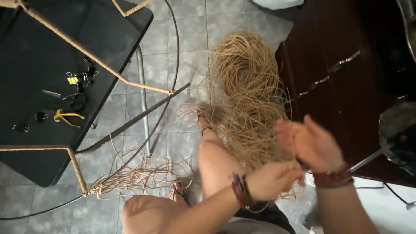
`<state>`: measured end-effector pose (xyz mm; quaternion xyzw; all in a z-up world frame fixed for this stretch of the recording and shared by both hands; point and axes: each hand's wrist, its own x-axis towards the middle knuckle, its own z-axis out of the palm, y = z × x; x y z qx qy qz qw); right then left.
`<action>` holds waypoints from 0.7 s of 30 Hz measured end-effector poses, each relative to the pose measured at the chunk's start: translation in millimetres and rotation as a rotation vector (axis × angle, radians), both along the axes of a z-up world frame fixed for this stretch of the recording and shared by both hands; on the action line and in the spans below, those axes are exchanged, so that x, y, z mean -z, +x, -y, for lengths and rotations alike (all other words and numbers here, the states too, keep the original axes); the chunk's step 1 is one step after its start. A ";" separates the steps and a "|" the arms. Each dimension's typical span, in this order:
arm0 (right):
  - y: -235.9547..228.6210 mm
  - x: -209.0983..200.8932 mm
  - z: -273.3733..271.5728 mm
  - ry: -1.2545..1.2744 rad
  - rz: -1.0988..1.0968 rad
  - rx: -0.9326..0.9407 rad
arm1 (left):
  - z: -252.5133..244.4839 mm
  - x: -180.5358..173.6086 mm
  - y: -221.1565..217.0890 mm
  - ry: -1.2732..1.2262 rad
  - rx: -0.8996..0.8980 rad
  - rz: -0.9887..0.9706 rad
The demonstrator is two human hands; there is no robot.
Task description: Weaving natural fibers onto a circular frame to create a decorative item
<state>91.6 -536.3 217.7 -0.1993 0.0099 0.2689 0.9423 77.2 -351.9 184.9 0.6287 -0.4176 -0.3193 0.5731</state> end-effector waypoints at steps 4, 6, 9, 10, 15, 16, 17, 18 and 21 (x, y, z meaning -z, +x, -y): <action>13.6 -21.2 9.1 -0.463 -0.098 0.343 | -31.3 12.1 -9.8 0.179 -0.049 -0.189; 2.8 -34.7 -1.2 -0.698 -0.083 0.453 | -33.5 -4.4 3.0 0.176 -0.103 -0.282; -23.5 -31.8 -11.7 -1.027 -0.044 0.324 | -21.7 -43.8 46.0 -0.003 -0.288 -0.878; -36.2 -18.4 -15.6 -1.113 0.077 0.086 | -16.5 -41.7 59.4 -0.130 -0.374 -1.113; -33.4 2.3 -29.9 -1.183 -0.217 -0.026 | 0.3 -64.1 84.2 -0.375 -0.306 -0.777; -29.0 25.1 -14.7 -0.707 0.087 0.132 | -1.5 -70.1 78.3 -0.281 -0.171 -0.509; -26.1 47.7 0.3 -0.216 0.373 0.275 | -3.4 -76.8 72.1 -0.190 -0.036 -0.241; -12.8 28.2 8.9 -0.218 0.374 0.273 | -6.5 -64.8 60.1 -0.193 -0.037 -0.240; 24.1 -22.3 21.0 -0.202 -0.037 0.331 | -19.2 -15.9 29.3 0.184 -0.022 -0.014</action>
